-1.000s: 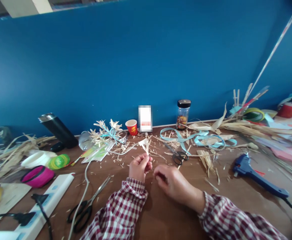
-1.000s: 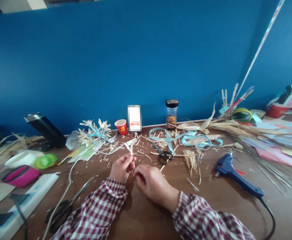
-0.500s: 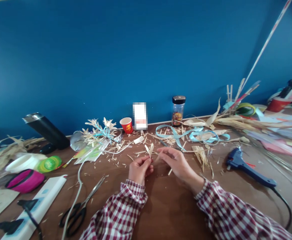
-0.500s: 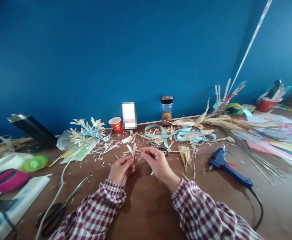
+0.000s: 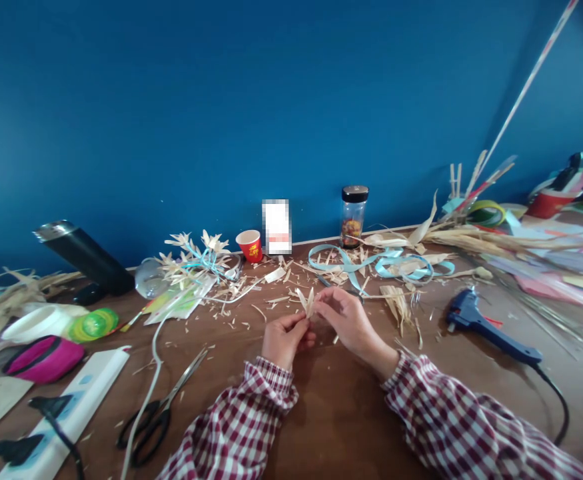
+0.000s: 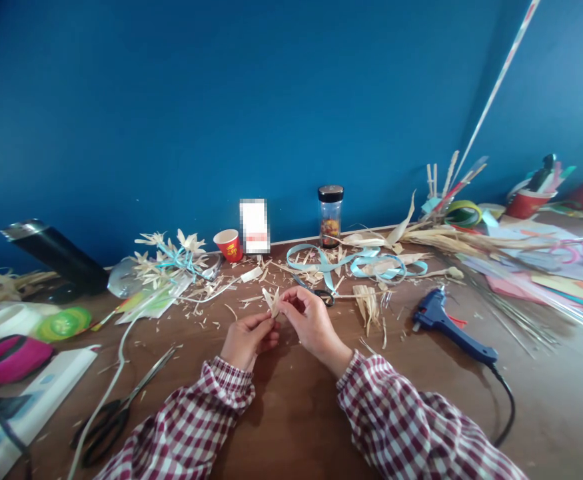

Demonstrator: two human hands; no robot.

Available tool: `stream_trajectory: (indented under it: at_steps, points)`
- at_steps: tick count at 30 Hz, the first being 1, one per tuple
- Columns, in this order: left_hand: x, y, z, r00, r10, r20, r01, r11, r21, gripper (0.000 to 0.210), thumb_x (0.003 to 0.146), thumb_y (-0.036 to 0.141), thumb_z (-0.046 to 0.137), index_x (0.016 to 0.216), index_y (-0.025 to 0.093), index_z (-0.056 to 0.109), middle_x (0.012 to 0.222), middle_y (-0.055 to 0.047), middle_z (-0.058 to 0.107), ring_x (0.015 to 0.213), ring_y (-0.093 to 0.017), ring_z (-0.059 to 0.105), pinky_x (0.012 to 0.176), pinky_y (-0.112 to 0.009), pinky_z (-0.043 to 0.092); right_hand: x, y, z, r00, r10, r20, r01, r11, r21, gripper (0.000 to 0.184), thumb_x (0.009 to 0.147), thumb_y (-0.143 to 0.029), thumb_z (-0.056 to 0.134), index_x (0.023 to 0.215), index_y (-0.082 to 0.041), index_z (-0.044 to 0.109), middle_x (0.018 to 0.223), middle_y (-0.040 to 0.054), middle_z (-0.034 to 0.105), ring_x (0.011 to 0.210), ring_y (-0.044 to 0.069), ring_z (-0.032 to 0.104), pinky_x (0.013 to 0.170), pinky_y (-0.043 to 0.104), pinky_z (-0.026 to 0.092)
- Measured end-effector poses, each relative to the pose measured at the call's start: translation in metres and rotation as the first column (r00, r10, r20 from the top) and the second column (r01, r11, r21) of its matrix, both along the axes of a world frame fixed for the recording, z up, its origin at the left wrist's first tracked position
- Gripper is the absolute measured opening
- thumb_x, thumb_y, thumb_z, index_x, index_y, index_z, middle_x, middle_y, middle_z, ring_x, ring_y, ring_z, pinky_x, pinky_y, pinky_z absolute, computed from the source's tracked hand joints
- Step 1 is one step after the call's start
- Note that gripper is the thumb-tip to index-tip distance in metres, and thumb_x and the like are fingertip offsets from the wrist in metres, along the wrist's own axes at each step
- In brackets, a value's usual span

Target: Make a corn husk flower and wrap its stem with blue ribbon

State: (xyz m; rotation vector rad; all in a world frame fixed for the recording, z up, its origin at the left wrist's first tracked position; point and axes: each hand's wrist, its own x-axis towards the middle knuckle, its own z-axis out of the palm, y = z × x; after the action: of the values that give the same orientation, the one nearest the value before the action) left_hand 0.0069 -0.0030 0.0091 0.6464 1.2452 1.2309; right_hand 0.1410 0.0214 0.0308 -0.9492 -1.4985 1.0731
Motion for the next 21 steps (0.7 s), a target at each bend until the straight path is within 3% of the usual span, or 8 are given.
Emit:
stream_trajectory:
  at_steps: [13,21]
  points:
    - [0.0005,-0.0002,-0.0023,0.994,-0.065,-0.09,0.07,0.996,0.049,0.012,0.071,0.012,0.064,0.082,0.009,0.069,0.057,-0.001,0.065,0.049,-0.011,0.061,0.05,-0.023,0.055,0.001,0.0029,-0.0066,0.996,-0.047,0.076,0.043,0.998,0.053,0.009,0.078,-0.027,0.054,0.079,-0.018,0.056,0.071,0.0004,0.06,0.065,0.013,0.054,0.061,0.025,0.044]
    - [0.001,-0.0008,0.0047,0.996,-0.003,-0.084,0.001,1.0,-0.02,0.016,0.07,0.011,0.066,0.087,0.009,0.068,0.06,-0.002,0.066,0.044,-0.009,0.06,0.044,-0.02,0.053,0.0027,-0.0022,-0.001,0.985,-0.047,0.168,0.021,0.988,0.152,0.009,0.08,-0.025,0.051,0.08,-0.019,0.057,0.076,0.0013,0.062,0.069,0.014,0.056,0.066,0.025,0.044]
